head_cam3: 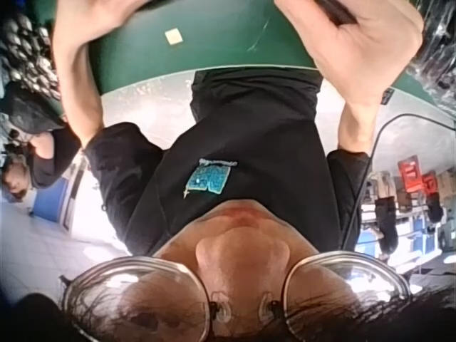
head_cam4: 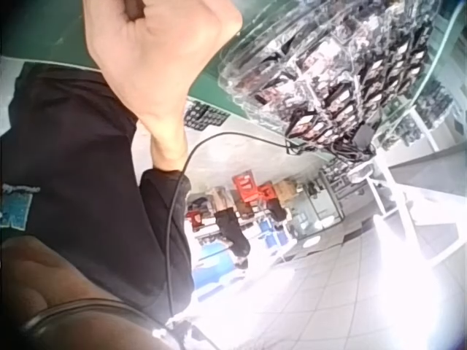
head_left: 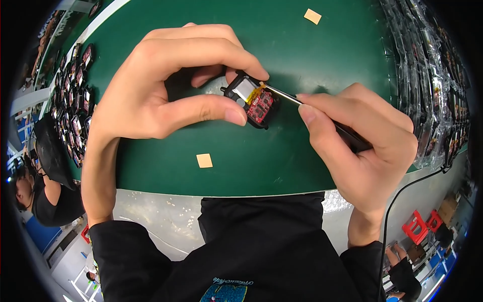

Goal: Using tweezers to assemble small electronic components into device housings on an assembly line.

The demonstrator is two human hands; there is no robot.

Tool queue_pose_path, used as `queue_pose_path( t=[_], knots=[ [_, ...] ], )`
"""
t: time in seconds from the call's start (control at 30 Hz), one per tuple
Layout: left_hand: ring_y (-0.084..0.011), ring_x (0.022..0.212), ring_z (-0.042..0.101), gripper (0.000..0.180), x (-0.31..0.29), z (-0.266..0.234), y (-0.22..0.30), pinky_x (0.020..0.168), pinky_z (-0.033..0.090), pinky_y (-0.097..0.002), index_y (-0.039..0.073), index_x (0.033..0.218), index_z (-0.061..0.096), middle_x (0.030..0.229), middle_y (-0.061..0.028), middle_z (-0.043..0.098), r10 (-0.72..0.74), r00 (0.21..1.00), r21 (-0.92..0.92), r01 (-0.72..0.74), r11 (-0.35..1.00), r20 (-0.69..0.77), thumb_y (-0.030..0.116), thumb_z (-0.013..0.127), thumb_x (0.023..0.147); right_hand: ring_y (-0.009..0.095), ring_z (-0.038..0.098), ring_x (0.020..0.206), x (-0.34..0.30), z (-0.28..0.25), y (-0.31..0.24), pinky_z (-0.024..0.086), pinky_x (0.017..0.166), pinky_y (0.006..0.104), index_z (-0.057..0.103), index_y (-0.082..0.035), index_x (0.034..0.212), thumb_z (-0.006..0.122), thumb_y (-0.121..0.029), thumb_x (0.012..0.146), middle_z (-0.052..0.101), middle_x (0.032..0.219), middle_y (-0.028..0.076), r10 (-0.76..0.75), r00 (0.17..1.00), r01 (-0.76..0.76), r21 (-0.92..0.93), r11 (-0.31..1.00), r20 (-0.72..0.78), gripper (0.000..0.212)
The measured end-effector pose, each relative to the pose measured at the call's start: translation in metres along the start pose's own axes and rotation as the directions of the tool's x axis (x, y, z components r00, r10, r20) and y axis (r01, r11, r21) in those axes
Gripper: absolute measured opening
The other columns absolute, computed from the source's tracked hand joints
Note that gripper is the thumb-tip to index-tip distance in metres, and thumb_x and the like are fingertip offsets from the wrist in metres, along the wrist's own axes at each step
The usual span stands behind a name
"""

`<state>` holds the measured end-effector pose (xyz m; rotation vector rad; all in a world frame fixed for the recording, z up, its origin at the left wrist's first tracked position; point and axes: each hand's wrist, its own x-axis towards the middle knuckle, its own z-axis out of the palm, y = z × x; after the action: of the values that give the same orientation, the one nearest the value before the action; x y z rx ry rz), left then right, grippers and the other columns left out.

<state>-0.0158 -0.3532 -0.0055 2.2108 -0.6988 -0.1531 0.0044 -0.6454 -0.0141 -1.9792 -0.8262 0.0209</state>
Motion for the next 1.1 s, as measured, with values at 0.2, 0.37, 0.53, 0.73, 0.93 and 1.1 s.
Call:
queue_pose_path(
  t=[0.2,0.37,0.53,0.73,0.93,1.1],
  knots=[
    [-0.0162,0.081,0.057,0.059,0.0006,0.0003,0.0004,0.065,0.042,-0.0293,-0.003,0.119,0.083,0.104,-0.011,0.076,-0.011,1.0,-0.038,0.011,0.999,0.008,0.042,0.092,0.081,0.008,0.057,0.059,-0.001,0.0006,0.0,0.038,0.054,0.0242,0.085,0.003,0.1,0.083,0.012,0.083,0.067,0.072,0.005,0.016,1.0,-0.015,0.023,1.0,-0.008,0.02],
    [-0.0163,0.079,0.055,0.057,0.0009,0.0006,-0.0002,0.066,0.041,-0.0299,-0.003,0.119,0.082,0.104,-0.0118,0.076,-0.016,1.0,-0.057,0.016,0.998,0.017,0.04,0.09,0.083,0.008,0.056,0.059,-0.001,0.0018,0.001,0.037,0.054,0.0244,0.085,0.003,0.1,0.083,0.011,0.083,0.066,0.071,0.004,0.01,1.0,-0.01,0.038,0.999,-0.006,0.018],
    [-0.0167,0.079,0.055,0.055,-0.0007,-0.0014,0.0024,0.068,0.041,-0.031,-0.002,0.118,0.082,0.104,-0.0113,0.076,-0.027,1.0,-0.052,0.027,0.998,0.016,0.04,0.09,0.083,0.007,0.056,0.059,0.0011,0.0053,-0.0008,0.037,0.054,0.0242,0.086,0.003,0.099,0.084,0.01,0.083,0.066,0.07,0.004,0.016,1.0,-0.016,0.058,0.998,-0.001,0.018],
    [-0.0168,0.078,0.056,0.054,0.0004,-0.0001,0.0022,0.068,0.04,-0.0316,0.0,0.115,0.082,0.1,-0.0081,0.077,0.049,0.998,0.049,-0.05,0.998,0.024,0.041,0.091,0.081,0.007,0.055,0.058,-0.001,0.0033,0.0009,0.037,0.053,0.024,0.085,0.002,0.098,0.084,0.01,0.082,0.067,0.071,0.003,-0.002,1.0,0.003,0.045,0.999,-0.022,0.018],
    [-0.017,0.077,0.055,0.053,0.0011,-0.0028,0.0052,0.068,0.04,-0.0314,0.001,0.115,0.082,0.1,-0.0075,0.077,0.042,0.999,0.05,-0.043,0.998,0.02,0.039,0.093,0.08,0.006,0.054,0.057,0.0001,0.003,0.0008,0.036,0.052,0.0238,0.085,0.003,0.098,0.084,0.012,0.081,0.067,0.071,0.003,-0.055,0.998,0.056,0.045,0.997,-0.015,0.02],
    [-0.0169,0.077,0.055,0.053,-0.0009,0.0013,0.0045,0.069,0.041,-0.0316,0.003,0.116,0.081,0.099,-0.0062,0.077,0.043,0.999,0.045,-0.043,0.998,-0.006,0.033,0.097,0.076,0.005,0.052,0.055,-0.0026,0.0002,0.0014,0.034,0.051,0.0234,0.085,0.003,0.098,0.083,0.012,0.082,0.067,0.071,0.002,-0.032,0.998,0.035,0.054,0.998,-0.046,0.019]
  ],
)
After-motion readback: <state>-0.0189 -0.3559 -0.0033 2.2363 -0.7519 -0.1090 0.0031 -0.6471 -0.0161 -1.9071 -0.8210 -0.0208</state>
